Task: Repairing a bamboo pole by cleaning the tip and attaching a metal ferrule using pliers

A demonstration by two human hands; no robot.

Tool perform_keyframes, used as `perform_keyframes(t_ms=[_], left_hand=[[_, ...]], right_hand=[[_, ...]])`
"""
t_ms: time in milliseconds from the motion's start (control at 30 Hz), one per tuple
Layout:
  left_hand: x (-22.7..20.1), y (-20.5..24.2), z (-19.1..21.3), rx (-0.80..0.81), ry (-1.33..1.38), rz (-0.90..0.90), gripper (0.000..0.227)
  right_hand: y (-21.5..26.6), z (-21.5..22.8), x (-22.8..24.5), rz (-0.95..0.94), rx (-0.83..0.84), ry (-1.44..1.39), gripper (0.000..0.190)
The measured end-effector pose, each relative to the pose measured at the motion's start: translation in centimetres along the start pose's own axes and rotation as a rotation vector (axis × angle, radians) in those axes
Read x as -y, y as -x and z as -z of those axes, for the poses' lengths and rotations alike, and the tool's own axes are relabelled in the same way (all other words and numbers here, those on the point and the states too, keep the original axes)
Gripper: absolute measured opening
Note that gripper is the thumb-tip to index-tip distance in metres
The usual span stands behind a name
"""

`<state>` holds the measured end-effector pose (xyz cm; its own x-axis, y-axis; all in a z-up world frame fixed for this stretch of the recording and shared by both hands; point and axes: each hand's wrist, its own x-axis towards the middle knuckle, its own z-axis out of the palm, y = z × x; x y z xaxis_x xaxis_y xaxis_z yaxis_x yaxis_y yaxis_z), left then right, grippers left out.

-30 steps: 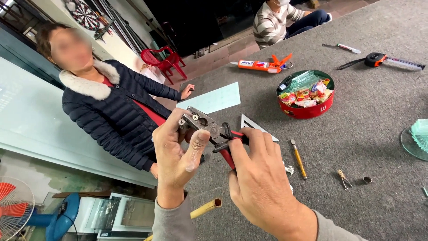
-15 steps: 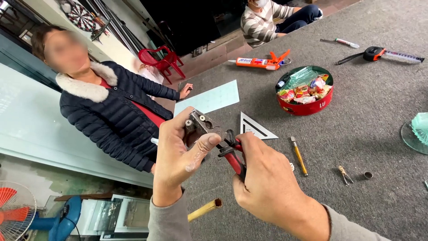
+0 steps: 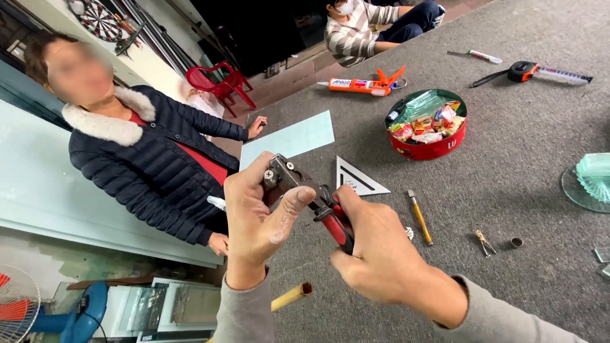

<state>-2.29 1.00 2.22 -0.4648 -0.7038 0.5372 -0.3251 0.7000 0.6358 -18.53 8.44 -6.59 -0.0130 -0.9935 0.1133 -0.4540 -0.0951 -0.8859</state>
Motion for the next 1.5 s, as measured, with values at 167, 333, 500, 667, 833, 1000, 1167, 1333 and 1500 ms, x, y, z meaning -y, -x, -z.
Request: perform_keyframes(t_ms=[167,333,500,667,833,1000,1167,1333,1500], left_hand=[[0.4,-0.9,-0.6,0.012,0.005,-0.009,0.052],[0.8,-1.0,-0.8,0.008,0.022,-0.038,0.052],[0.8,-0.8,-0.8,-0.062,0.087,-0.054,0.051],[0.3,0.1,-0.6,-0.062,-0.103,-0.134,0.061],[0.5,0.6,-1.7,-0.131,-0.122,-0.23,0.067],[0.5,0.3,-2.2,-0.202,-0.173,-0.289,0.063],[1.0,0.1,-2.1,-0.172,-0.1,-0.273,0.072],[1.3,-1.7,-0.5,-0.228,-0.095,-0.323,0.073],[1.9,-2.6,0.4,-0.176,0.009,-0.282,0.062]], right_hand=[[-1.1,0.7,-0.4,-0.016,0.02,-0.037,0.034],[-1.3,0.7,-0.3,0.032,0.02,-0.099,0.031],[-1.2,1.4,-0.9,0.255,-0.093,0.021,0.053],[0.9,2.4,-1.1,0.219,-0.016,0.356,0.094],[3.4,1.7,0.1,0.241,-0.142,0.303,0.093],[3.4,-2.1,-1.2,0.286,-0.276,0.166,0.071],[2.1,-1.7,-3.4,0.412,-0.403,0.317,0.018],[4.6,0.8,-3.9,0.242,-0.047,0.029,0.053],[3.8,-5.4,-23.1,0.068,0.068,0.28,0.064]])
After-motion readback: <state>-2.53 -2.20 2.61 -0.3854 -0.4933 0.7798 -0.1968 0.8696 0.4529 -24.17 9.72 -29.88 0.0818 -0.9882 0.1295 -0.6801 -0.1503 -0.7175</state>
